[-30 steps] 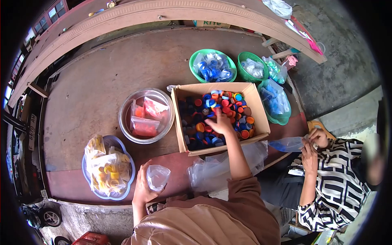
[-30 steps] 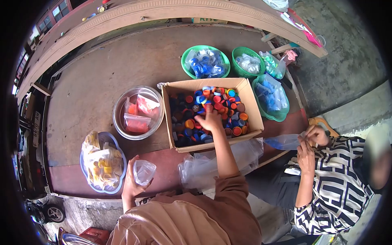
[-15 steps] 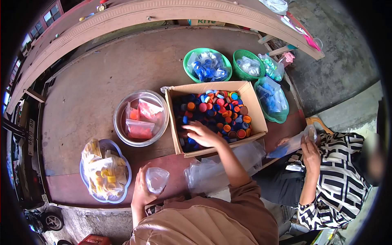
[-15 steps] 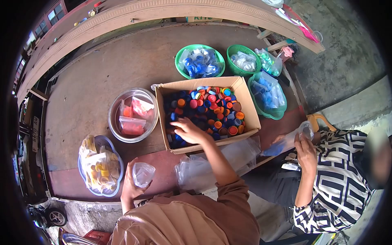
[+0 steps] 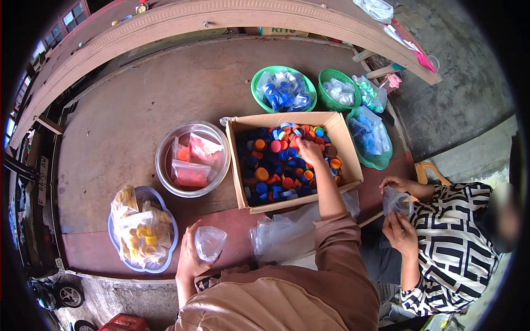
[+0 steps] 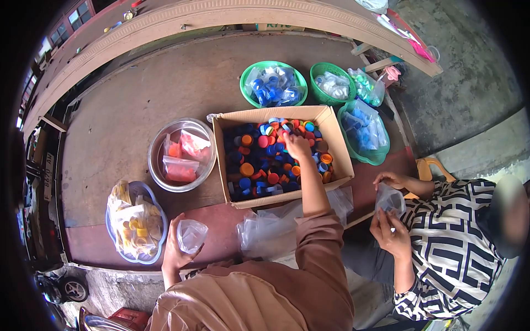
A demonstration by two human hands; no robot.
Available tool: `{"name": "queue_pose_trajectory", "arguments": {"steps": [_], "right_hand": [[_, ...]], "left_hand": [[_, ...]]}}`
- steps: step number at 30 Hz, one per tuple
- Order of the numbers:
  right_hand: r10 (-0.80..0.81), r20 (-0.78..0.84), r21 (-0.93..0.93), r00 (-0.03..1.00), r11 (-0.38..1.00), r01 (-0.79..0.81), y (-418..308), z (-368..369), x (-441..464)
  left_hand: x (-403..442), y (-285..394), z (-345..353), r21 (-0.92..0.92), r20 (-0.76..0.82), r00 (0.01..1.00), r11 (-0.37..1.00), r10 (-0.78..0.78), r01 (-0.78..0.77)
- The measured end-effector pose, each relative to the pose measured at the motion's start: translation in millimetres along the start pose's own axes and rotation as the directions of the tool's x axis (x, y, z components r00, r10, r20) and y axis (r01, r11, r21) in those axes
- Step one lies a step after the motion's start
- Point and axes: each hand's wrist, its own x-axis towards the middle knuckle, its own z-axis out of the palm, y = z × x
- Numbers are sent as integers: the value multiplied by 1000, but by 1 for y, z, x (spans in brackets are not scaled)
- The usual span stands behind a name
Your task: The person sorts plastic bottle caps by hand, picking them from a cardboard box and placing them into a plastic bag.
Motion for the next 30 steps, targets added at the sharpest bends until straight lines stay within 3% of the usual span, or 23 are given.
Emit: {"name": "queue_pose_trajectory", "arguments": {"steps": [1, 2, 6, 8, 12, 18, 22, 26, 28, 30], "right_hand": [[-35, 26, -48, 999, 998, 36, -11, -1, -10], [-57, -109, -147, 992, 988, 41, -15, 16, -11], [-128, -155, -317, 980, 946, 74, -78, 34, -63], [-94, -69, -219, 993, 973, 77, -103, 46, -83], [-96, 21, -312, 995, 945, 98, -127, 47, -96], [-255, -151, -222, 955, 950, 219, -107, 51, -92], [-183, -137, -69, 973, 982, 175, -103, 42, -90], [-143, -242, 134, 960, 975, 179, -77, 45, -71], [-168, -404, 267, 899, 919, 291, -74, 40, -73], [-34, -441, 274, 897, 947, 171, -72, 31, -72]], "left_hand": [[0, 0, -1, 16, 13, 1000, 1000, 6, -7], [0, -1, -3, 34, 25, 1000, 999, 15, -15], [5, 2, -2, 55, 46, 999, 998, 24, -27], [7, 9, -1, 36, 39, 999, 999, 30, -32], [6, 8, 0, 47, 60, 997, 997, 54, -56], [5, 9, 5, 2, 22, 1000, 1000, 16, -16], [6, 11, 5, 1, 17, 999, 999, 33, -33], [3, 10, 1, -4, 2, 1000, 1000, 11, -11], [1, 9, -2, -1, -4, 1000, 1000, 2, -2], [1, 7, -4, 2, -13, 1000, 1000, -1, 1]]}}
